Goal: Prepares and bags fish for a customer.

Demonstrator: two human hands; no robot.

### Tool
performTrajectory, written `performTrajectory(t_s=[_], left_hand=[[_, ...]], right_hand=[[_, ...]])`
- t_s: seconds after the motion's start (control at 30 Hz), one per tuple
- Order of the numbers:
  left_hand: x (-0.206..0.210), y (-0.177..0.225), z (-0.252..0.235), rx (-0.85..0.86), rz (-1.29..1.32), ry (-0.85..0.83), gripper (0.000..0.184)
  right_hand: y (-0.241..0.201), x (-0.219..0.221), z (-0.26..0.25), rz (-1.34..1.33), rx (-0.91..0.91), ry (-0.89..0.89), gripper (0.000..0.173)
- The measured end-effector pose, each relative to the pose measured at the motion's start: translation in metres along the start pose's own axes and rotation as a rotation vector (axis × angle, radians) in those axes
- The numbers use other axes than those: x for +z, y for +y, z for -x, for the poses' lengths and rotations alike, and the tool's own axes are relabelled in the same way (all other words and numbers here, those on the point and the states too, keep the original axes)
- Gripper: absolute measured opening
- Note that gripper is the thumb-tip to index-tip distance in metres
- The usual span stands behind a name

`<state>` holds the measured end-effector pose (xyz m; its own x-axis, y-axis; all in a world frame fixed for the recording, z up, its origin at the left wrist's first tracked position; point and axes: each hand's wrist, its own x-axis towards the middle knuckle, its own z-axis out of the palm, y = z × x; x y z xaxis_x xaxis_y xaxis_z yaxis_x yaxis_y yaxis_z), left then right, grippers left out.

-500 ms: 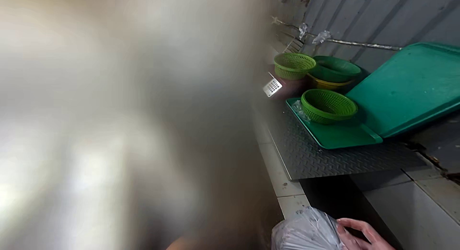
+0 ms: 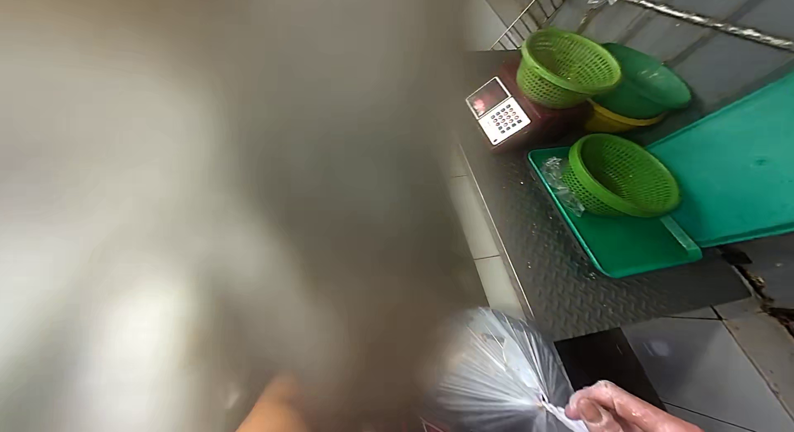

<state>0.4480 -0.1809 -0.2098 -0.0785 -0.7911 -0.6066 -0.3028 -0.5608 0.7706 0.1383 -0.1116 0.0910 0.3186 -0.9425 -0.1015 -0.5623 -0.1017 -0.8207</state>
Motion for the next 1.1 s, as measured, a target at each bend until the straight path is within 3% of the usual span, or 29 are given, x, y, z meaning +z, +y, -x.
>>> performTrajectory(t_s=[0.13, 0.2, 0.27, 0.37, 0.5, 0.57, 0.63, 0.67, 0.73, 0.83, 0.93, 1.0, 1.1], left_hand=[[-0.055, 0.021, -0.037, -0.093, 0.053, -0.190, 0.059], [-0.086, 0.022, -0.045, -0.100, 0.357, -0.313, 0.058], [-0.113, 0.022, -0.045, -0.025, 0.714, -0.325, 0.057], [-0.165, 0.014, -0.044, 0.120, 0.874, -0.414, 0.057], [-0.191, 0.011, -0.026, -0.051, 0.982, -0.156, 0.053], [-0.196, 0.032, -0.027, -0.256, 0.973, 0.129, 0.053], [-0.210, -0.033, -0.069, 0.064, 1.130, -0.015, 0.060], [-0.222, -0.049, -0.092, 0.129, 1.203, -0.090, 0.061], [-0.247, -0.051, -0.129, 0.099, 1.275, -0.024, 0.060], [-0.286, -0.016, -0.176, 0.060, 1.243, 0.168, 0.059], [-0.341, 0.029, -0.217, 0.166, 1.266, 0.105, 0.064], [-0.373, 0.091, -0.230, 0.125, 1.234, 0.124, 0.067], [-0.418, 0.128, -0.260, 0.284, 1.197, 0.106, 0.060]], right_hand=[[-0.020, 0.047, -0.070, -0.100, -0.067, 0.041, 0.028], [-0.030, 0.075, -0.107, -0.090, -0.093, -0.018, 0.030], [-0.040, 0.102, -0.139, -0.050, -0.118, -0.085, 0.032], [-0.052, 0.131, -0.192, -0.037, -0.163, -0.162, 0.032], [-0.069, 0.160, -0.262, -0.026, -0.258, -0.349, 0.030], [-0.073, 0.175, -0.299, 0.002, -0.303, -0.440, 0.035], [-0.073, 0.188, -0.341, 0.029, -0.340, -0.521, 0.039], [-0.072, 0.193, -0.363, 0.040, -0.365, -0.548, 0.041], [-0.072, 0.199, -0.409, 0.060, -0.407, -0.598, 0.042], [-0.082, 0.199, -0.481, 0.069, -0.472, -0.641, 0.042], [-0.105, 0.197, -0.555, 0.086, -0.555, -0.663, 0.043], [-0.122, 0.197, -0.599, 0.099, -0.603, -0.699, 0.045], [-0.141, 0.202, -0.658, 0.135, -0.674, -0.756, 0.048]])
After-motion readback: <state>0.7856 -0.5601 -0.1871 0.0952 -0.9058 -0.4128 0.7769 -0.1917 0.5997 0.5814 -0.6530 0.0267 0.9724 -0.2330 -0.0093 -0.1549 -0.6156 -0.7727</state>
